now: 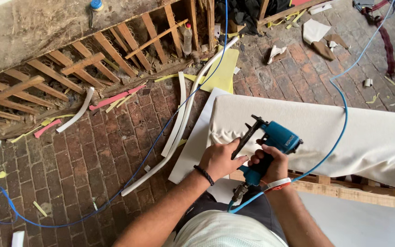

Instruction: The person staples a light-colored fabric over a foam cushion using a pneumatic staple gun. They smooth the fabric, pull it taut, and secure it along the edges of the cushion. The person then flips the cushion and continues stapling the remaining edges.

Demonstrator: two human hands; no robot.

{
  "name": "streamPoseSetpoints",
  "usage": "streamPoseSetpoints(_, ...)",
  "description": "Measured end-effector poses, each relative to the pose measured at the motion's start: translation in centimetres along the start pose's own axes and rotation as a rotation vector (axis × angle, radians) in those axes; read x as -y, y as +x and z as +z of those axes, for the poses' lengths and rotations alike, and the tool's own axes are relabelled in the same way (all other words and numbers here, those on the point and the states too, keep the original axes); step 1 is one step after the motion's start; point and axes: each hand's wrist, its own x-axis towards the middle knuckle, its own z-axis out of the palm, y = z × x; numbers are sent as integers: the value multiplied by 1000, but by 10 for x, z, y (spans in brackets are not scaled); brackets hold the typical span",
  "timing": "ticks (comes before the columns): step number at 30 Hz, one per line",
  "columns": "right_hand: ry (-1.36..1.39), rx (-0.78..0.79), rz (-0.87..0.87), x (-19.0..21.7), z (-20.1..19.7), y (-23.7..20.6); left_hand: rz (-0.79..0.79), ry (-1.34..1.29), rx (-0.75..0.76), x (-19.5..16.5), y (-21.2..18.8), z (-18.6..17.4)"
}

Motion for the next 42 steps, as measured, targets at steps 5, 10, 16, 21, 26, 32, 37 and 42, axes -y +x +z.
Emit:
streamPoseSetpoints(5, 232, 57, -123, 0, -14, -3, -11, -116, 170, 9, 3, -27)
streamPoseSetpoints(10, 352, 211, -206, 10, -28, 25, -178, -107, 321, 11, 20, -33)
streamPoseSetpoints(16, 414, 249, -171, 5, -31, 61, -284, -393, 520, 29, 43, -36)
streamPoseSetpoints(21, 434, 182, -185, -13, -10, 89, -132, -241, 581, 81, 78, -32)
streamPoseSetpoints(26, 518, 4, -286, -38, 52, 110, 40, -255, 618, 151, 130, -51)
streamPoseSetpoints(32, 586, -122, -433, -49, 146, 125, -18, -269, 939, 183, 212, -125)
streamPoseSetpoints(37, 636, -108, -534, -49, 179, 124, 31, -257, 1023, 183, 245, -160)
streamPoseSetpoints(42, 661, -151, -598, -51, 176, 128, 282, -246, 955, 186, 261, -160)
